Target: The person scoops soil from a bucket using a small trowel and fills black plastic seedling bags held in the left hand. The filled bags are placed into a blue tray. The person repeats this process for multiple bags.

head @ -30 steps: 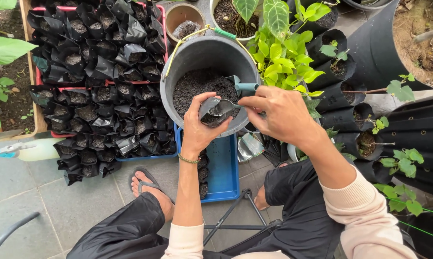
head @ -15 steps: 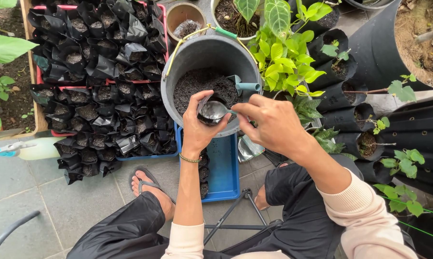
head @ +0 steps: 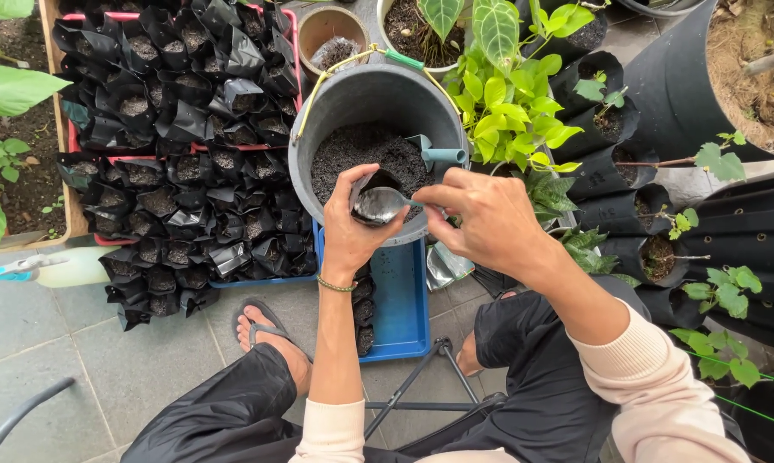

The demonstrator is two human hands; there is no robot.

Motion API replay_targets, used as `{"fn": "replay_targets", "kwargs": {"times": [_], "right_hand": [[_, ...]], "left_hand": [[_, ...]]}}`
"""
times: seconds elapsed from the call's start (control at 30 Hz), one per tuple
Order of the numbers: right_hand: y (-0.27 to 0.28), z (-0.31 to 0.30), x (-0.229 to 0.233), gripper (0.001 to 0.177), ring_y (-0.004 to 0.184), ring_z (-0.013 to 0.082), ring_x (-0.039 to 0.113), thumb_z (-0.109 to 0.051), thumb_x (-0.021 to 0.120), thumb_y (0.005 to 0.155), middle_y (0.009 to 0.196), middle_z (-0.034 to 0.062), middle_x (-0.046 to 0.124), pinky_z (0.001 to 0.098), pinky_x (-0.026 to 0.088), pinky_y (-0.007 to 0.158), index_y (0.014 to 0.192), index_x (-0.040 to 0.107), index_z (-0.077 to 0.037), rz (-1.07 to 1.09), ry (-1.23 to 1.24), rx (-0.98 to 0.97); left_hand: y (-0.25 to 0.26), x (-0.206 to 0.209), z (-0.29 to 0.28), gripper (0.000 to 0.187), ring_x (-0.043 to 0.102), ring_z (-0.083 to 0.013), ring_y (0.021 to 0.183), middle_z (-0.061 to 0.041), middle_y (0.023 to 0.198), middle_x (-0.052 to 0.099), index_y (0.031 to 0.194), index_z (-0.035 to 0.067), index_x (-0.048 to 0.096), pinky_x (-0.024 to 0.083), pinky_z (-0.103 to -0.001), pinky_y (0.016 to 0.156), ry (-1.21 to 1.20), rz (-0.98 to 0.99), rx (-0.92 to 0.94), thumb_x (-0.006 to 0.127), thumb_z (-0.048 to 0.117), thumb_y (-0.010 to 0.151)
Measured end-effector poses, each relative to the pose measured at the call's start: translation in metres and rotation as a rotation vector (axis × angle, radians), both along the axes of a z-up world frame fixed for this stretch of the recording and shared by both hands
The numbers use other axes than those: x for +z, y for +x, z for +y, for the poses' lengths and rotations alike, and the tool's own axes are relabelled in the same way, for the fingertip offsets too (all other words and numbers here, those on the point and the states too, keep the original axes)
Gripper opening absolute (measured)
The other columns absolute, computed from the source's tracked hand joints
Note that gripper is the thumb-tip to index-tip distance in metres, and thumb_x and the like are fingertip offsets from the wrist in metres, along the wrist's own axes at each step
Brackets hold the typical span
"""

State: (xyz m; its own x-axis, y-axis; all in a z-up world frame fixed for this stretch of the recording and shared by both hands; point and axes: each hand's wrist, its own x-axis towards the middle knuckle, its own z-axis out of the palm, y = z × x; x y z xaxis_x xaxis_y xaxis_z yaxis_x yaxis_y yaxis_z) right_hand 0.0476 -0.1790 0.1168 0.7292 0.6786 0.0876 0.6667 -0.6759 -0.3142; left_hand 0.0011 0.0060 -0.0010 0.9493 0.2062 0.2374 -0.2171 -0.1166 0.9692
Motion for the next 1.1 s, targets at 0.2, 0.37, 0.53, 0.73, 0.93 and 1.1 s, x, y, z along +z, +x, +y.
{"fn": "replay_targets", "kwargs": {"times": [0.2,0.37,0.53,0.73,0.93,1.1], "right_hand": [[0.003,-0.009,0.0,0.015,0.062,0.0212,0.069,-0.023,0.069,0.09,0.066,-0.0002,0.062,0.0338,0.055,0.059,0.101,0.079,-0.022,0.032,0.108,-0.058],[0.01,-0.011,-0.011,0.018,0.061,0.022,0.066,-0.034,0.074,0.09,0.061,0.0019,0.057,0.0369,0.054,0.064,0.101,0.075,-0.019,0.146,0.207,-0.21],[0.011,0.006,-0.024,0.035,0.079,0.031,0.076,-0.047,0.077,0.088,0.079,0.0129,0.074,0.0442,0.057,0.077,0.098,0.075,-0.014,0.329,0.234,-0.343],[0.017,0.005,-0.053,0.019,0.061,0.0253,0.067,-0.041,0.072,0.087,0.052,-0.003,0.053,0.041,0.054,0.065,0.081,0.072,-0.022,0.339,0.159,-0.407],[0.018,0.003,-0.047,0.014,0.054,0.0219,0.06,-0.032,0.074,0.088,0.049,-0.0025,0.049,0.0357,0.052,0.059,0.08,0.073,-0.02,0.3,0.258,-0.321],[0.019,0.0,-0.045,0.005,0.052,0.0189,0.055,-0.018,0.075,0.087,0.051,-0.0006,0.047,0.0337,0.05,0.057,0.087,0.074,-0.014,0.274,0.404,-0.23]], "left_hand": [[-0.002,-0.005,0.0,0.062,0.059,-0.0467,0.123,-0.018,0.125,0.063,0.136,0.011,0.052,0.043,-0.068,0.104,0.053,-0.005,0.003,0.084,0.021,0.084],[0.002,-0.003,-0.003,0.068,0.058,-0.0454,0.126,-0.018,0.129,0.06,0.138,0.01,0.049,0.043,-0.068,0.106,0.052,-0.006,0.013,0.086,0.019,0.082],[0.002,-0.008,-0.015,0.07,0.06,-0.037,0.125,-0.012,0.127,0.061,0.138,0.013,0.05,0.046,-0.06,0.107,0.126,0.024,0.012,0.087,0.016,0.079],[0.003,-0.006,-0.023,0.065,0.067,-0.0278,0.115,-0.004,0.123,0.064,0.128,0.018,0.056,0.055,-0.051,0.1,0.123,0.001,0.065,0.092,0.021,0.074],[0.0,-0.007,-0.026,0.073,0.068,-0.0286,0.116,-0.005,0.127,0.067,0.128,0.017,0.054,0.056,-0.049,0.1,0.092,-0.048,0.039,0.096,0.032,0.07],[0.003,0.003,-0.02,0.064,0.067,-0.0253,0.111,-0.002,0.12,0.065,0.123,0.016,0.06,0.055,-0.047,0.098,0.066,-0.159,0.083,0.096,0.024,0.072]]}}
